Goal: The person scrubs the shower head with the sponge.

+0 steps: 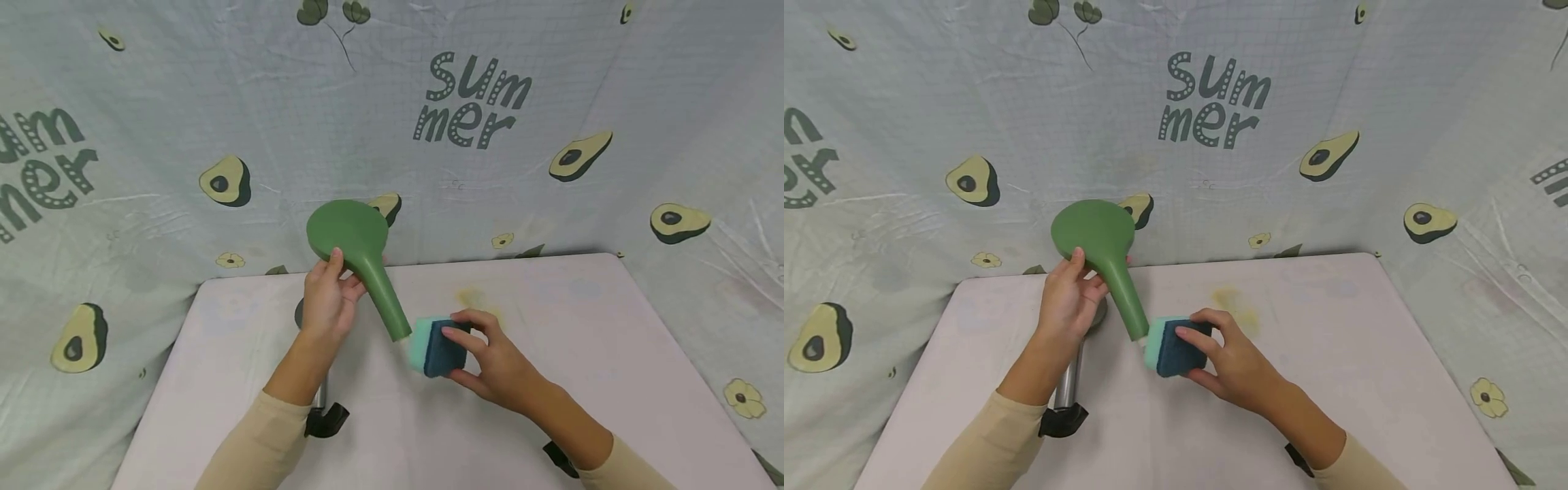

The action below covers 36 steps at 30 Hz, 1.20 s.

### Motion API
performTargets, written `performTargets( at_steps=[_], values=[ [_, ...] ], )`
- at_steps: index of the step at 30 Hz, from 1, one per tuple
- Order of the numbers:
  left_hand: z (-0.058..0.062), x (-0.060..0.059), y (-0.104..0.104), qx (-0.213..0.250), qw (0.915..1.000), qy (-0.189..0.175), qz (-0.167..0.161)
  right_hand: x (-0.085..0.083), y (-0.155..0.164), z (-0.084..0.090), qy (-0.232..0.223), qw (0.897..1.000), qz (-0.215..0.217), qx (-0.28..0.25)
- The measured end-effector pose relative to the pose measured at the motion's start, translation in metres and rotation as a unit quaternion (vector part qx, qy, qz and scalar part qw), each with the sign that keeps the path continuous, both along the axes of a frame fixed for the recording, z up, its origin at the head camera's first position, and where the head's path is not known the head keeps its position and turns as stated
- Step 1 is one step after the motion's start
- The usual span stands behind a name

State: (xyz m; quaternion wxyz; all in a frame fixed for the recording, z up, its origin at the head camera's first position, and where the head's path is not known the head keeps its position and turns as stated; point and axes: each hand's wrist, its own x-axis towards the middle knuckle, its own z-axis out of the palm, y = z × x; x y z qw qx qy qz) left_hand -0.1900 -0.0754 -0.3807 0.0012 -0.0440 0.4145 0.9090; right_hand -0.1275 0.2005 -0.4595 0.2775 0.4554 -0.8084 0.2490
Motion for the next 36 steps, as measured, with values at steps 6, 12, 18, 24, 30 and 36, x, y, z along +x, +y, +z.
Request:
performTargets(
  at_steps=[6,12,18,24,30,36],
  values=[
    [-0.005,0.000,-0.007,-0.048,0.9986,0.007,-0.023,0.000,0.031,-0.004,-0.055,0.998,-0.039,0.004],
    [-0.015,0.003,-0.012,-0.076,0.9961,0.003,-0.044,-0.004,0.055,-0.001,-0.081,0.994,-0.075,-0.008],
    [-0.031,0.004,-0.007,-0.093,0.9926,-0.008,-0.078,-0.009,0.079,0.004,-0.089,0.991,-0.094,-0.009],
    [-0.045,0.005,-0.003,-0.116,0.9871,-0.032,-0.106,-0.013,0.094,0.009,-0.105,0.988,-0.111,0.007],
    [-0.060,0.007,-0.001,-0.129,0.9829,-0.059,-0.117,-0.018,0.103,0.009,-0.123,0.983,-0.134,0.021],
    [-0.074,0.006,0.001,-0.145,0.9789,-0.076,-0.122,-0.027,0.109,0.009,-0.128,0.978,-0.160,0.027]
  ],
)
